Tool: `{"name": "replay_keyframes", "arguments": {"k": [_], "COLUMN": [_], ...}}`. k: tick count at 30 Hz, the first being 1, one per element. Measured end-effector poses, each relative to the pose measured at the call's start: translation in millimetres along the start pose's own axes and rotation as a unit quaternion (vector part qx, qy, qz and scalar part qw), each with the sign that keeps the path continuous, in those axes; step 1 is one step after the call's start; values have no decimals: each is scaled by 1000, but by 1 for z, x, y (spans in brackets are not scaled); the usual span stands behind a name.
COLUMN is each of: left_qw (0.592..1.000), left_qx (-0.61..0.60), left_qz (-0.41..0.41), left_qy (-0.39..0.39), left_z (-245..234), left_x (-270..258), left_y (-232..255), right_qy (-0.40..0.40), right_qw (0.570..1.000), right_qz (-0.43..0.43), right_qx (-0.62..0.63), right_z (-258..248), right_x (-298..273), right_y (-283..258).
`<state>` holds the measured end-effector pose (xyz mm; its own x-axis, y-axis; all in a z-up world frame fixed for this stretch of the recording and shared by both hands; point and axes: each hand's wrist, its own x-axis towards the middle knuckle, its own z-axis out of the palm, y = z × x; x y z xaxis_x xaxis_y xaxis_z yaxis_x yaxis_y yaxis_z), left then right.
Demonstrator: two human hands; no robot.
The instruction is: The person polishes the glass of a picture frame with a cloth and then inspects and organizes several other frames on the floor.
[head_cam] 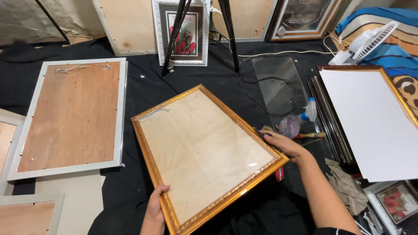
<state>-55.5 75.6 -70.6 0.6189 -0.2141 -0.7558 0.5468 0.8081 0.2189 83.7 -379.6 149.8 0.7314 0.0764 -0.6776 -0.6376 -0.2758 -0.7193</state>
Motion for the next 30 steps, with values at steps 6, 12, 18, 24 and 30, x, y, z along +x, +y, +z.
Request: {"name": "replay_keyframes", "arguments": {"k": [6,12,18,24,30], "left_qw": [999,993,981,992,996], "left_qx": [44,63,52,23,-23], "left_qz": [-21,-87,-96,-33,54], "left_qy": [0,-47,-159,-123,-74], "left_z": [-5,-1,94,109,107], "left_x": [-19,15,-15,-17,-33], "left_y": [7,33,65,64,-37], "right_qy": [-50,-10,61,99,204], "right_qw": [939,940,911,883,863], "right_qz": [144,93,22,1,-103], "right_qx": [308,327,408,458,450], "right_z": [19,2,20,48,75], "right_x": [38,38,3,-11,19], "right_y": [24,91,126,121,114]}}
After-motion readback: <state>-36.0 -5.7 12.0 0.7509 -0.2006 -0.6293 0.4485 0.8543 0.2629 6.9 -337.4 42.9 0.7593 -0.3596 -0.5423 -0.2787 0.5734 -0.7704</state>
